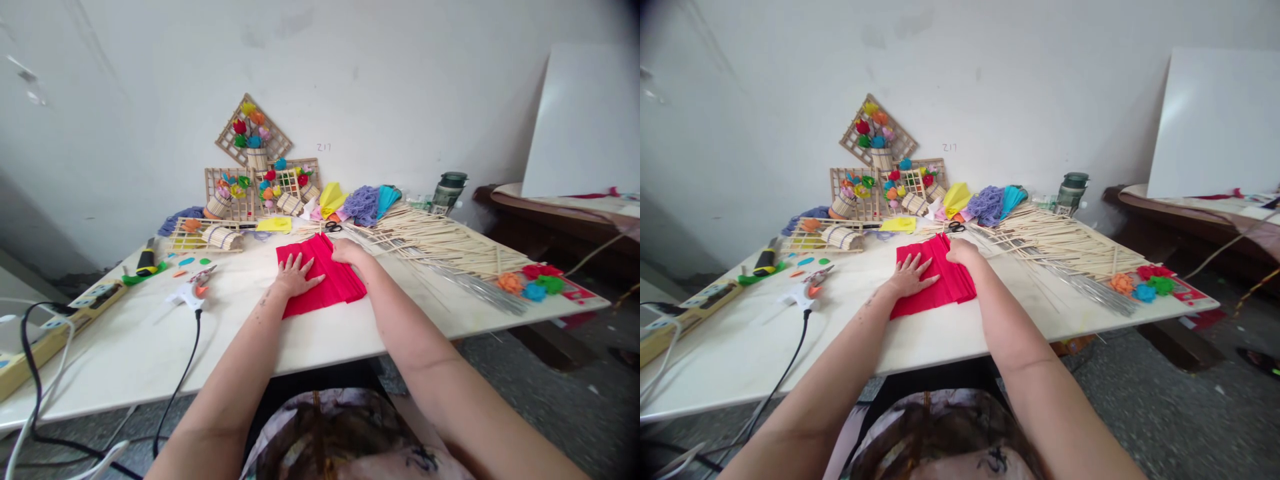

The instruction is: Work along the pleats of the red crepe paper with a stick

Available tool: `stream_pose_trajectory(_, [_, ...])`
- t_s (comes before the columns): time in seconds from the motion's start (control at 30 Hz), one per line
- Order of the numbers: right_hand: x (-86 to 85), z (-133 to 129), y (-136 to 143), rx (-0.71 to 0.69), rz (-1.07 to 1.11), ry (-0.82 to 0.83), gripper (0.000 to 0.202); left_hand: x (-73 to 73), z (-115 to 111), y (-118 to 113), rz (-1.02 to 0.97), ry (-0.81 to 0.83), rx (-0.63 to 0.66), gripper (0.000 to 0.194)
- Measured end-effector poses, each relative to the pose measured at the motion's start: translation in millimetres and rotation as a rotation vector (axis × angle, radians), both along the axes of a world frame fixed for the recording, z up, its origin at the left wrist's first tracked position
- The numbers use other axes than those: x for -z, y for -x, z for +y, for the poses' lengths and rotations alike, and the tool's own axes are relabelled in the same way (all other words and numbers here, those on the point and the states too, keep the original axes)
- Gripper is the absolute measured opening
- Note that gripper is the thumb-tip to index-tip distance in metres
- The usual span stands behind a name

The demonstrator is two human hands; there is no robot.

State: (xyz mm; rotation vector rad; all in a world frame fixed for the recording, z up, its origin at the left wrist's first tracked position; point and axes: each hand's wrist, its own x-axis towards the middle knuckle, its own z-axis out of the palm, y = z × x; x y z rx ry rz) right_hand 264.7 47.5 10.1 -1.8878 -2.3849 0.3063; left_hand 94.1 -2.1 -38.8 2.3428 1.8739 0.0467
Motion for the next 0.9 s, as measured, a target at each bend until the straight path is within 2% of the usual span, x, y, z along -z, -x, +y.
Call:
stream_pose_trajectory(0.1, [-5.3, -7, 0, 0.035, -0.069, -0.020, 0.040, -1.1, 0, -1, 0.032, 0.029, -0.005, 0.086])
stream_pose_trajectory(0.2, [-9.8, -15, 4, 0.046, -0.072, -0.189, 0.052, -1.5, 0, -2, 0.064, 0.063, -0.020, 0.086])
stream_pose_trajectory(0.27, [-9.5, -19, 11, -0.070, -0.051, -0.296, 0.057, -1.3, 1, -2, 0.078, 0.083, -0.027, 0.087])
stream_pose_trajectory(0.33, [-5.2, -22, 21, -0.266, -0.026, -0.338, 0.056, -1.1, 1, -2, 0.088, 0.098, -0.031, 0.088])
stream_pose_trajectory(0.4, [2.0, -23, 31, -0.409, -0.022, -0.297, 0.050, -1.1, 1, -2, 0.100, 0.110, -0.032, 0.092])
stream_pose_trajectory(0.47, [9.3, -23, 39, -0.468, -0.046, -0.208, 0.047, -1.9, 0, -1, 0.112, 0.119, -0.028, 0.095])
stream_pose_trajectory(0.57, [15.0, -22, 43, -0.414, -0.070, -0.026, 0.047, -4.8, -2, 0, 0.121, 0.136, -0.015, 0.096])
stream_pose_trajectory(0.63, [15.7, -20, 42, -0.386, -0.062, 0.026, 0.048, -7.7, -3, 2, 0.119, 0.138, -0.005, 0.094])
stream_pose_trajectory(0.73, [16.9, -15, 41, -0.390, -0.043, 0.024, 0.047, -12.5, -5, 6, 0.119, 0.100, 0.010, 0.087])
stream_pose_trajectory(0.83, [20.6, -12, 41, -0.402, 0.000, 0.019, 0.048, -15.0, -5, 9, 0.103, -0.012, 0.008, 0.067])
stream_pose_trajectory(0.9, [22.9, -13, 43, -0.400, 0.028, 0.005, 0.049, -13.3, -4, 11, 0.096, -0.098, -0.027, 0.061])
